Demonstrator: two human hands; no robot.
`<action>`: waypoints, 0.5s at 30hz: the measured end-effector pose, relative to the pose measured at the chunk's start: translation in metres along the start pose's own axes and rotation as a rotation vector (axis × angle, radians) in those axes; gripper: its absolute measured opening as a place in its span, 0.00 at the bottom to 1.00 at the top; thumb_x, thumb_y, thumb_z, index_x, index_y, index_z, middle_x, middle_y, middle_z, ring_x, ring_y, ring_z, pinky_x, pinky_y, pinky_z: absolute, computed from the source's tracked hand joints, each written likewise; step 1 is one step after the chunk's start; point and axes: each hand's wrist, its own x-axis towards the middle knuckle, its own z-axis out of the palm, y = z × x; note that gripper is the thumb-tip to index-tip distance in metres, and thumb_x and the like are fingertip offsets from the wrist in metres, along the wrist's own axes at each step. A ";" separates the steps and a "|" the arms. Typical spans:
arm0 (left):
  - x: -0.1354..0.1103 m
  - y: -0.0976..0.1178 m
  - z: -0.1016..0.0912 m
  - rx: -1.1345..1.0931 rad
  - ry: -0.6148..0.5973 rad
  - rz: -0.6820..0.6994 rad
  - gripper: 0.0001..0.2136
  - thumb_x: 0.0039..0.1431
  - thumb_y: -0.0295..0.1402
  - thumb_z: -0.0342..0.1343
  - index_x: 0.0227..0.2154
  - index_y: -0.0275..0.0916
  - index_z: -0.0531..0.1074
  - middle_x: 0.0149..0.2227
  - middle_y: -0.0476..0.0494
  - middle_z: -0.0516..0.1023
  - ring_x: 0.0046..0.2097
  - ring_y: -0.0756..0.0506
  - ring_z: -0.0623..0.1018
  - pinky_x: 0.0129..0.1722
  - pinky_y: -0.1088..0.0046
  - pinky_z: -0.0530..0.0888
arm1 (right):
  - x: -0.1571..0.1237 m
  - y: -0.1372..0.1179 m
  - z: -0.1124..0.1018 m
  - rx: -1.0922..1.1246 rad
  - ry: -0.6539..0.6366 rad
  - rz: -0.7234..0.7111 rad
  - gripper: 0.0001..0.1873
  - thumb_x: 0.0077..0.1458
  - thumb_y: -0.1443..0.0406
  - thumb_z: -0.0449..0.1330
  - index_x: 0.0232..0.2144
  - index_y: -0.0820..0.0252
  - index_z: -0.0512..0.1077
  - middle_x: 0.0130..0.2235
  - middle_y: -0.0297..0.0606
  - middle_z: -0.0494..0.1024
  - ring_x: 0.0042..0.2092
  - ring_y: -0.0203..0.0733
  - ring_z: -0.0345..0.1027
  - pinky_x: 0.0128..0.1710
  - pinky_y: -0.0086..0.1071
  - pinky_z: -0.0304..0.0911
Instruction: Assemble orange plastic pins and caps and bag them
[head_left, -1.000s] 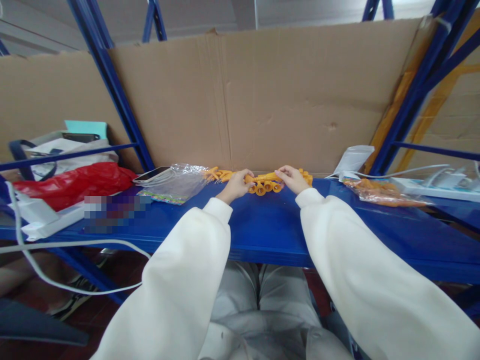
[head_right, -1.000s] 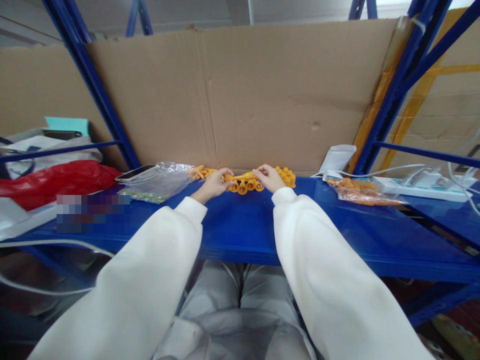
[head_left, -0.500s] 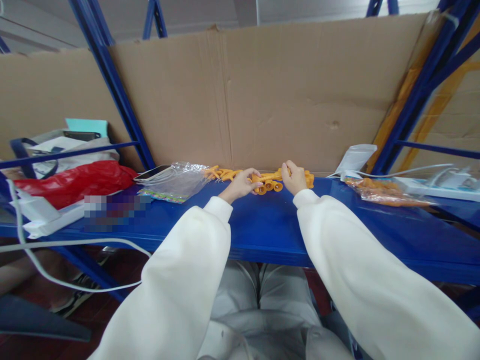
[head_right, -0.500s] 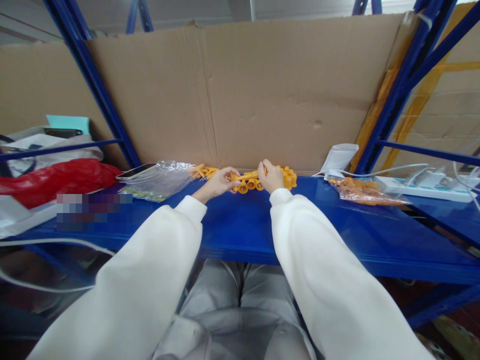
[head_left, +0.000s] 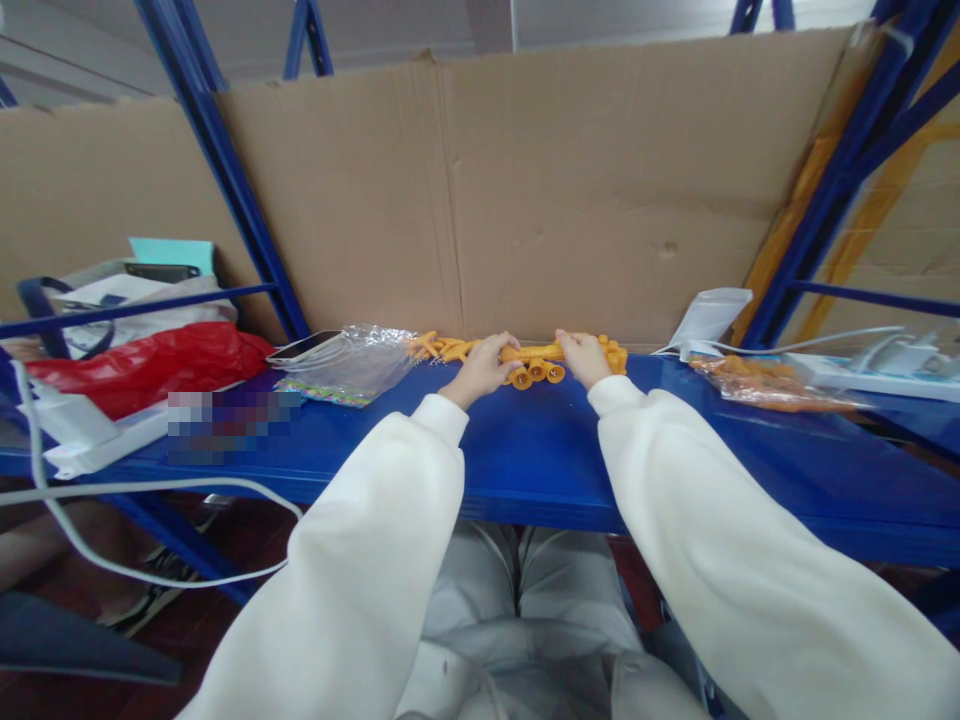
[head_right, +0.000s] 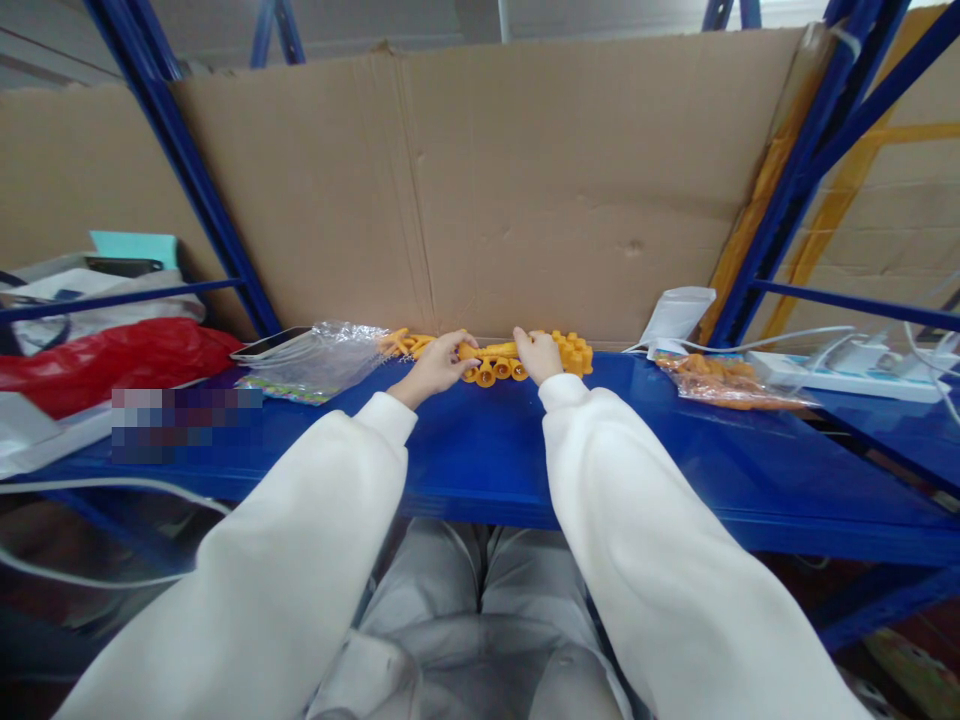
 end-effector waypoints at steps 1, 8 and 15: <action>0.000 -0.002 0.001 -0.038 -0.017 -0.035 0.10 0.52 0.24 0.65 0.36 0.38 0.73 0.34 0.50 0.78 0.35 0.48 0.77 0.41 0.70 0.77 | -0.002 0.000 -0.003 0.006 0.017 -0.048 0.25 0.66 0.49 0.49 0.19 0.52 0.59 0.22 0.37 0.70 0.31 0.45 0.68 0.34 0.35 0.62; -0.001 -0.002 0.002 -0.406 -0.197 -0.234 0.11 0.56 0.24 0.63 0.40 0.38 0.70 0.26 0.54 0.73 0.25 0.50 0.76 0.29 0.69 0.78 | -0.016 -0.006 -0.017 -0.193 0.078 -0.256 0.19 0.68 0.54 0.45 0.26 0.52 0.62 0.29 0.41 0.75 0.36 0.48 0.72 0.37 0.34 0.58; -0.001 -0.002 0.003 -0.214 -0.142 -0.126 0.11 0.55 0.27 0.65 0.40 0.38 0.73 0.29 0.52 0.75 0.28 0.49 0.77 0.33 0.70 0.77 | -0.006 -0.005 -0.012 -0.240 0.065 -0.112 0.20 0.68 0.60 0.47 0.23 0.53 0.65 0.30 0.47 0.78 0.40 0.53 0.74 0.40 0.37 0.61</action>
